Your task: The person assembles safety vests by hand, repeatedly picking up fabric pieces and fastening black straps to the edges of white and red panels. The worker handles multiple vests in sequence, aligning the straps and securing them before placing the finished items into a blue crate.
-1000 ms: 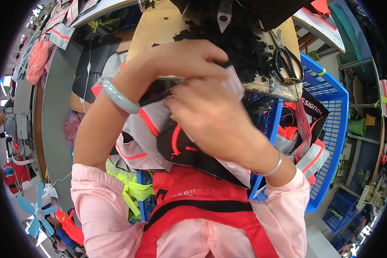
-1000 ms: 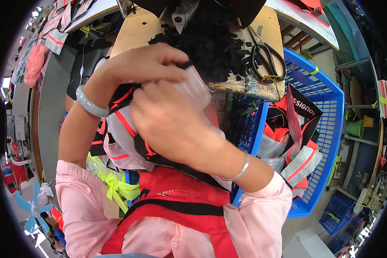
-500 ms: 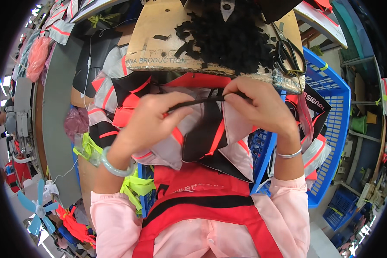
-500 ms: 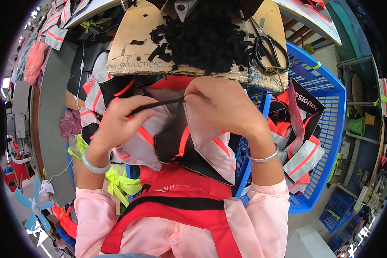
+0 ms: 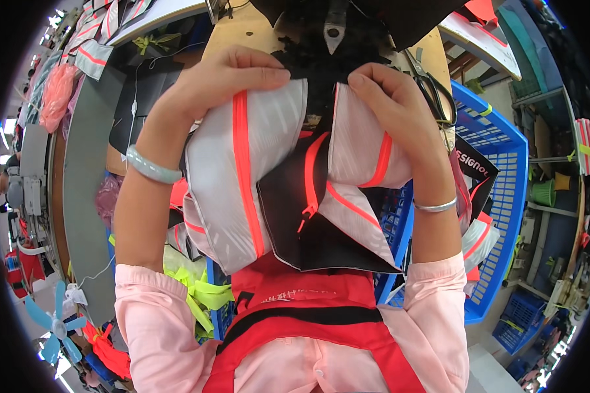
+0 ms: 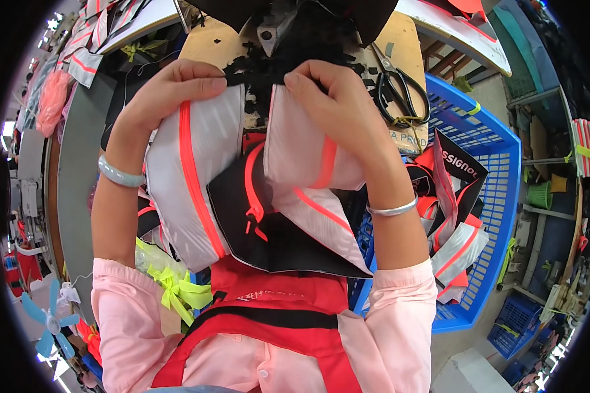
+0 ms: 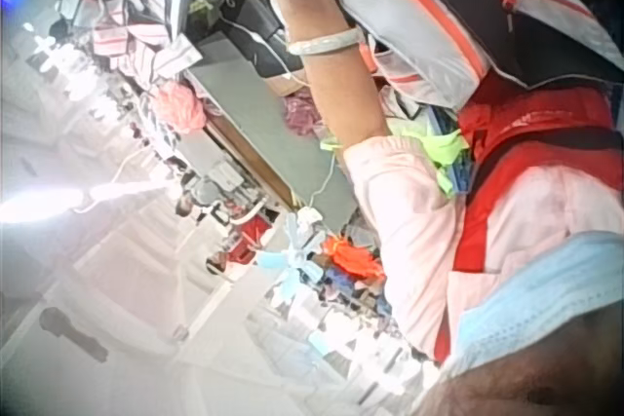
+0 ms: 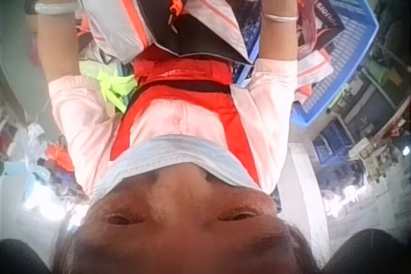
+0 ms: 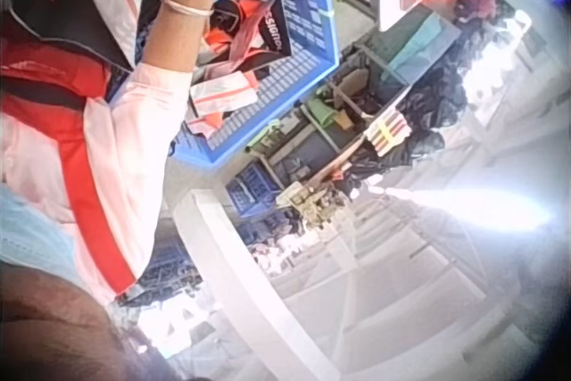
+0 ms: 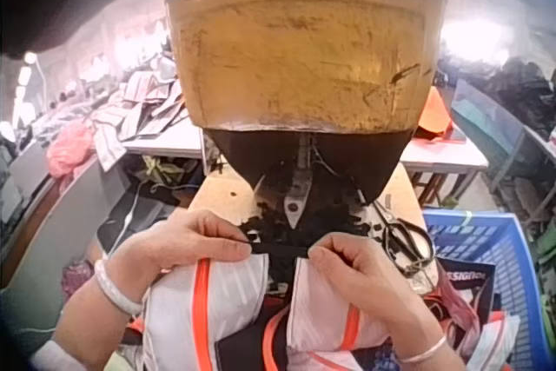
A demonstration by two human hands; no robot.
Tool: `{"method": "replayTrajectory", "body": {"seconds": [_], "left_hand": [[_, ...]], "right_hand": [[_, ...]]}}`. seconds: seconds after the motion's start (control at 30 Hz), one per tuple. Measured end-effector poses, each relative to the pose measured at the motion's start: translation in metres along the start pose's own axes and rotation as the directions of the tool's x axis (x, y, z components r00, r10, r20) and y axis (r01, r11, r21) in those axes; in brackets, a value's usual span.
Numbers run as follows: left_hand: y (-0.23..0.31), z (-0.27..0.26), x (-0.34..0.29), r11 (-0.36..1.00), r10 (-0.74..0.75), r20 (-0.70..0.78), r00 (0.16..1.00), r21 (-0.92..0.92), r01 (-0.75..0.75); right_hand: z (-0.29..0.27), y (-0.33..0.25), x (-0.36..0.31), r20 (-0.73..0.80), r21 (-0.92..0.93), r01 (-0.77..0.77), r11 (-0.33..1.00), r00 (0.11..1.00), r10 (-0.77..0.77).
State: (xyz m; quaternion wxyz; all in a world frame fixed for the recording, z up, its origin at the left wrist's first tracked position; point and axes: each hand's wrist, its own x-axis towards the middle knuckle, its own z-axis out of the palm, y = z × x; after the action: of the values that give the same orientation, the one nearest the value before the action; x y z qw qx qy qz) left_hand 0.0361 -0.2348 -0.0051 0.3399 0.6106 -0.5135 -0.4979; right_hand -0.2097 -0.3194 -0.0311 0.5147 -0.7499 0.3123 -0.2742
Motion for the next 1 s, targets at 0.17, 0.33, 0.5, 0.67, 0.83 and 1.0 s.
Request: {"method": "replayTrajectory", "body": {"seconds": [0.17,0.33,0.5,0.67,0.83,1.0], "left_hand": [[0.010,-0.008,0.018,0.999,-0.037,-0.005,0.999,-0.002,0.037],[0.005,-0.019,0.024,0.999,-0.042,0.008,0.999,0.003,0.042],[0.009,-0.020,0.027,1.000,-0.012,-0.016,1.000,0.019,0.012],[0.006,-0.033,0.031,0.996,0.072,-0.232,0.970,-0.031,-0.081],[0.005,-0.037,0.006,0.991,0.072,0.103,0.992,0.109,-0.083],[0.000,-0.008,-0.013,0.990,0.031,0.017,0.999,0.138,-0.033]], "right_hand": [[-0.002,0.006,0.020,-0.036,-0.081,0.009,0.997,0.999,-0.012],[-0.002,0.010,0.029,-0.018,-0.089,0.054,0.995,0.998,-0.055],[-0.005,0.006,0.030,-0.045,-0.069,0.011,0.998,0.999,-0.014],[-0.012,0.011,0.033,-0.170,-0.140,0.006,0.990,0.985,-0.030],[-0.030,-0.022,-0.040,0.165,-0.074,0.097,0.993,0.983,-0.083],[-0.107,-0.032,-0.179,-0.224,-0.198,0.189,0.962,0.946,-0.233]]}}
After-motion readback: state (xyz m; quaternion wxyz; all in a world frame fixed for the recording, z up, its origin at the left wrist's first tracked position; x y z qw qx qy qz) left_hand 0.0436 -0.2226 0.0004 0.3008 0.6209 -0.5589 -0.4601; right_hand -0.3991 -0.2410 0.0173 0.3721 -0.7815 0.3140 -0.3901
